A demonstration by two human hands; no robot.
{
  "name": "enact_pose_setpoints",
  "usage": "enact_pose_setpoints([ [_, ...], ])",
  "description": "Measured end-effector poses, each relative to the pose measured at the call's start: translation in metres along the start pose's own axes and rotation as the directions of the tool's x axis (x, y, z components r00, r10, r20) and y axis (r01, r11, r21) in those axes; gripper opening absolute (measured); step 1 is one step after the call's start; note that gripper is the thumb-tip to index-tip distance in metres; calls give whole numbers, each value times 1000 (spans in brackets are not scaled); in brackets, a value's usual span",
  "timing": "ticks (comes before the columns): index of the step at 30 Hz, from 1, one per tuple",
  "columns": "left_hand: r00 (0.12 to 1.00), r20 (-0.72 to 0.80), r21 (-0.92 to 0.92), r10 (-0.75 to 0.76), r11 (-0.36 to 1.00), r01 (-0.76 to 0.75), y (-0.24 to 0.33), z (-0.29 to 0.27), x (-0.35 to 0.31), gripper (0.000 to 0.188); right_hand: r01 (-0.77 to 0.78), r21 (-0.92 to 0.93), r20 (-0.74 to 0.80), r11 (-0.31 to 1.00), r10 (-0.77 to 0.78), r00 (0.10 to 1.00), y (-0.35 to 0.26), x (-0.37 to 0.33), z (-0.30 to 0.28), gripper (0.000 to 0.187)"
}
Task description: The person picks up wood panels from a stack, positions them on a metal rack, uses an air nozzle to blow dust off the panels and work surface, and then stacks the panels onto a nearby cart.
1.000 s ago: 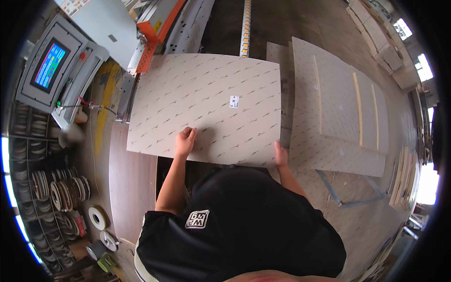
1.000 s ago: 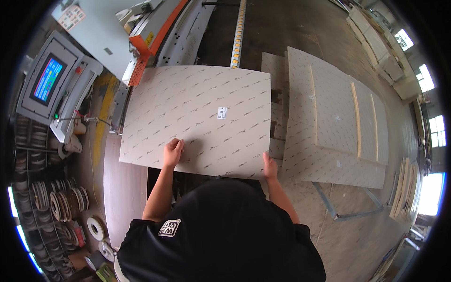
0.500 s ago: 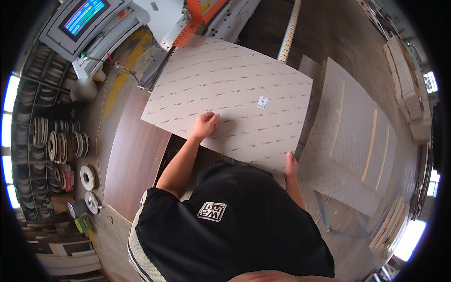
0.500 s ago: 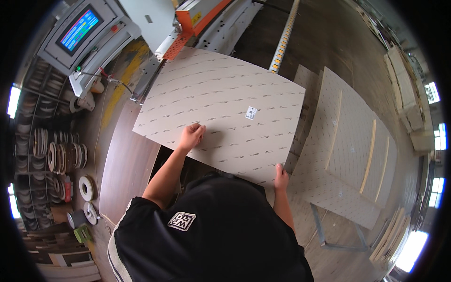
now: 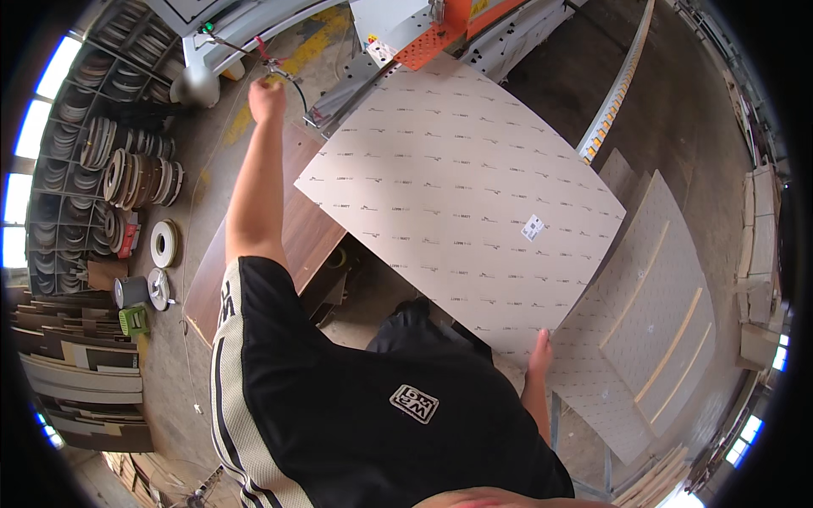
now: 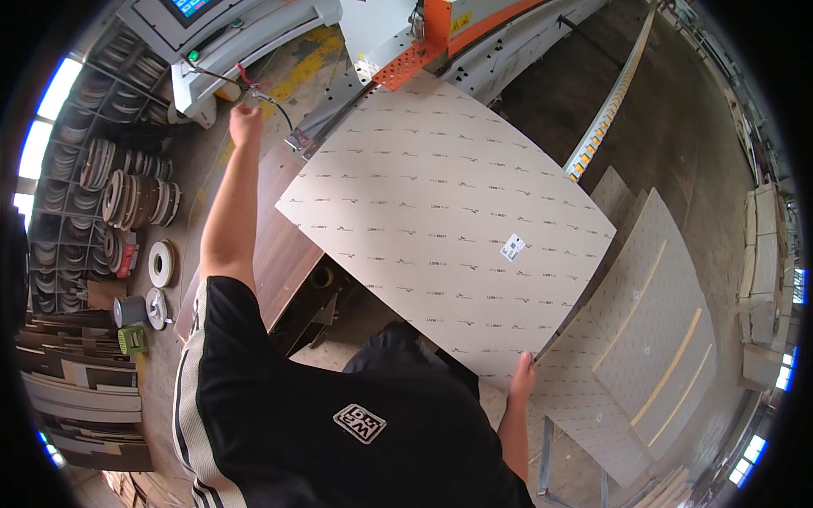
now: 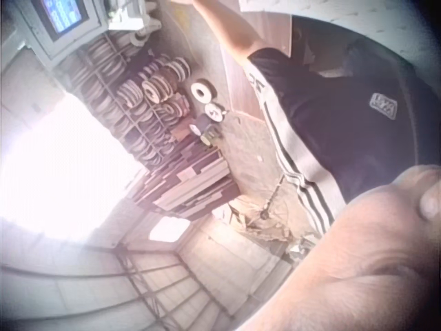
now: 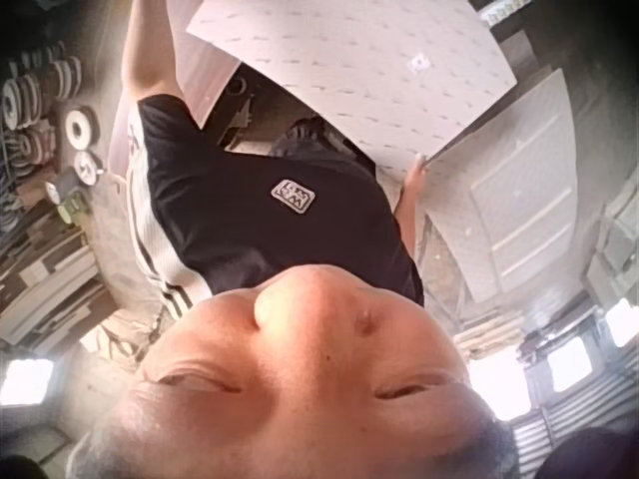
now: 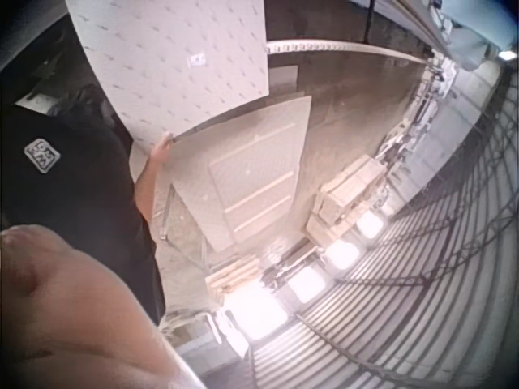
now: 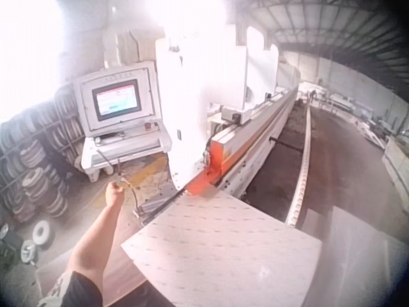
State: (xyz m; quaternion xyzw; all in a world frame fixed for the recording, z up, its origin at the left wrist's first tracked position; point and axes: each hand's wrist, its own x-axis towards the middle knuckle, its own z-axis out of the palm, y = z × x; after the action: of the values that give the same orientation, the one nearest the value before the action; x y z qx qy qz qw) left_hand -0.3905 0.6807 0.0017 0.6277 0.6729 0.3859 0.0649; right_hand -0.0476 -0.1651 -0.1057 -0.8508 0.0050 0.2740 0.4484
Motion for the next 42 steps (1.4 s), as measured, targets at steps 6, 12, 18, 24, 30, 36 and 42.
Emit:
enact_pose_setpoints([
  [6,945,249,143,-211,973,180,34,27,30,41,-92,-7,8,996,92,996,-6,-13,-7,65],
  [12,959,226,197,-172,972,128,3,38,60,43,-138,12,76,990,136,988,-1,-3,-10,64],
  [18,997,-44,153,70,986,-62,2,23,55,42,-146,53,73,988,142,987,-9,-12,-10,66],
  [24,973,-81,-698,215,685,-210,78,-61,2,26,-119,-56,63,991,123,990,-28,-16,-12,67],
  [30,637,713,345,293,645,-682,110,-121,-116,42,-88,-124,105,988,101,989,-32,-10,-19,68],
  [36,437,871,112,226,774,-624,126,-112,-259,44,1,-76,113,997,7,994,-8,0,-21,66],
  [42,-15,971,-191,239,735,-650,185,-161,-448,45,54,-58,202,997,-41,979,-11,8,-25,68],
])
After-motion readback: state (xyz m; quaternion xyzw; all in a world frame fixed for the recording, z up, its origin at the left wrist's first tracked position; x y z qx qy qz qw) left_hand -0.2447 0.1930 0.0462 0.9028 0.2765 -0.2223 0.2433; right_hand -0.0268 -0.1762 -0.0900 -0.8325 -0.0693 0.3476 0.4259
